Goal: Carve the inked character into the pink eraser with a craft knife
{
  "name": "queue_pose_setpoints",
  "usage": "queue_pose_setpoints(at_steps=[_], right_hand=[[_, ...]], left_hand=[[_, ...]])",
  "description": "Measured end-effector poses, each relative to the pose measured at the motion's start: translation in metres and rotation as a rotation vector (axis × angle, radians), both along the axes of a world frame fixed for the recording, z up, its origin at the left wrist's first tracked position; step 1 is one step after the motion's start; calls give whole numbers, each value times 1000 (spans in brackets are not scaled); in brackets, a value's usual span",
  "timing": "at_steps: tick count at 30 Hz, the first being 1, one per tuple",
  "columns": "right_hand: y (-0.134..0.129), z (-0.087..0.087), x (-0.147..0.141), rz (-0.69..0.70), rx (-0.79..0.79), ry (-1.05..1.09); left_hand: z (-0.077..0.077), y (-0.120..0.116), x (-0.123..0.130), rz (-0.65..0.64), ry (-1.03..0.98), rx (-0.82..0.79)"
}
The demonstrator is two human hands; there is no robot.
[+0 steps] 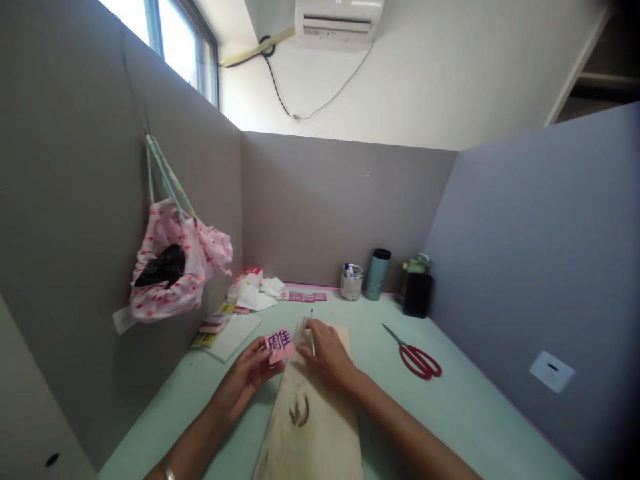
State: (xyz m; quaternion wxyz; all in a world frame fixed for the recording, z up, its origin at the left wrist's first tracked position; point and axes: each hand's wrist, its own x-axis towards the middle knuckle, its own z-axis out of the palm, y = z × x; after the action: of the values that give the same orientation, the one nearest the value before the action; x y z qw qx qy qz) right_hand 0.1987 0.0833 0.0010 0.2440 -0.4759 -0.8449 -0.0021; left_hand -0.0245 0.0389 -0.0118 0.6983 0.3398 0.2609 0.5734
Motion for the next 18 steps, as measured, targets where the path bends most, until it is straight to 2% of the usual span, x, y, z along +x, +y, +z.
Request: queue_pose_setpoints(at_steps=[3,5,12,18], right_hand=[[-28,-10,3,124,-35,-28],[-32,-14,6,162,-48,-38],[20,-1,14,28,20,-16],[13,-5,-18,68,41,-39]], left_hand=[[1,0,0,-4,-11,-1],[1,-2,1,-8,-14,-2],[2,-4,2,-8,3,10],[6,-5,1,32,8,12]])
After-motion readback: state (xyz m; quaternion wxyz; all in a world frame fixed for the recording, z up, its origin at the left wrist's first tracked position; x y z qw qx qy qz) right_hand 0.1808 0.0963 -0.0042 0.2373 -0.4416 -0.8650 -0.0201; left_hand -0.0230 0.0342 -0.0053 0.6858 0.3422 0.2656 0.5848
